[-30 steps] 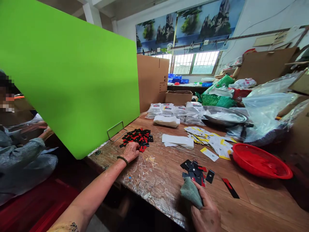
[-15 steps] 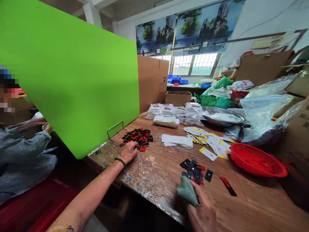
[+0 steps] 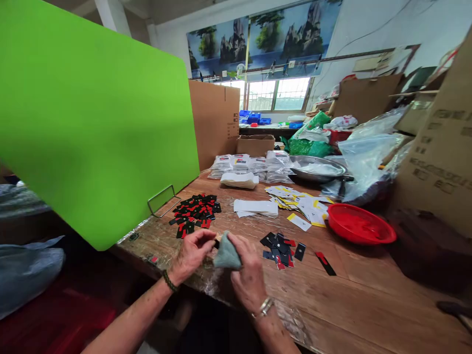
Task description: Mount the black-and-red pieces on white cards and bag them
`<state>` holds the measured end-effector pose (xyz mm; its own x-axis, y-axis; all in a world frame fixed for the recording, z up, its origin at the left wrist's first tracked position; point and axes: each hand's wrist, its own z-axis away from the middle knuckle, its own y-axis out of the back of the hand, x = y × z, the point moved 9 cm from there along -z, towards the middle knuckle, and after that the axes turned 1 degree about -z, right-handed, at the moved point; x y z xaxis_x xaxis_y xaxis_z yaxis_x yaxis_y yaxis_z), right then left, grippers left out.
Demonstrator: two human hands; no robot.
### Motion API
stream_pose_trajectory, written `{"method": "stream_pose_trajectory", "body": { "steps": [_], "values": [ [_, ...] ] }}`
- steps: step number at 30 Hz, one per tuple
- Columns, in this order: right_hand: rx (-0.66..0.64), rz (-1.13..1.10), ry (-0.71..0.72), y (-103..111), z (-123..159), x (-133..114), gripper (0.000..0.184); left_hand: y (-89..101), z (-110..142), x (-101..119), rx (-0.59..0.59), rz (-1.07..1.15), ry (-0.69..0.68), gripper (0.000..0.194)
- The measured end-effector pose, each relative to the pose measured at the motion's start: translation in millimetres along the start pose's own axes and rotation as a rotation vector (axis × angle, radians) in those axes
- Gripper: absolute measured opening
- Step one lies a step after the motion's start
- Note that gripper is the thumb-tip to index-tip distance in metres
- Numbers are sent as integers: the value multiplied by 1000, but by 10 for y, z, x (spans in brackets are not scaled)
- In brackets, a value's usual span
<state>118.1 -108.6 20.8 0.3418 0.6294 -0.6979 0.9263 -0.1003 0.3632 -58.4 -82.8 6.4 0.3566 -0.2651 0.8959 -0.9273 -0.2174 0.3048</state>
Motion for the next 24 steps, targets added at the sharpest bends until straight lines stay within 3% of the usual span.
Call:
{"method": "stream_pose_trajectory", "body": {
  "steps": [3, 5, 7, 10, 13, 15, 17, 20, 22, 24],
  "values": [
    [-79, -20, -56, -127, 11, 42, 72, -278, 100, 47, -76, 168, 60, 14],
    [-92, 9, -163, -17, 116, 240, 66, -338, 27, -32, -43, 226, 114, 12],
    [-43, 67, -283, 261, 261, 497, 61, -458, -122, -142, -25, 272, 163, 11],
    [112, 151, -468, 820, 512, 873, 60, -853, -356, -241, -62, 241, 206, 9],
    [238, 246, -627, 1271, 756, 1138, 60, -1277, -485, -197, -121, 146, 188, 17],
    [268, 310, -696, 1440, 889, 1248, 60, -1359, -507, -146, -133, 100, 148, 20],
    [271, 361, -732, 1521, 997, 1325, 61, -1215, -480, -63, -153, -40, 23, 25],
    [247, 381, -733, 1516, 1105, 1396, 60, -609, -343, -23, -112, -471, -168, 31],
    [222, 377, -707, 1463, 1125, 1403, 60, 19, -266, -168, 47, -780, -75, 27],
    [197, 379, -671, 1399, 1102, 1380, 60, 536, -204, -363, 124, -972, 87, 26]
  ]
}}
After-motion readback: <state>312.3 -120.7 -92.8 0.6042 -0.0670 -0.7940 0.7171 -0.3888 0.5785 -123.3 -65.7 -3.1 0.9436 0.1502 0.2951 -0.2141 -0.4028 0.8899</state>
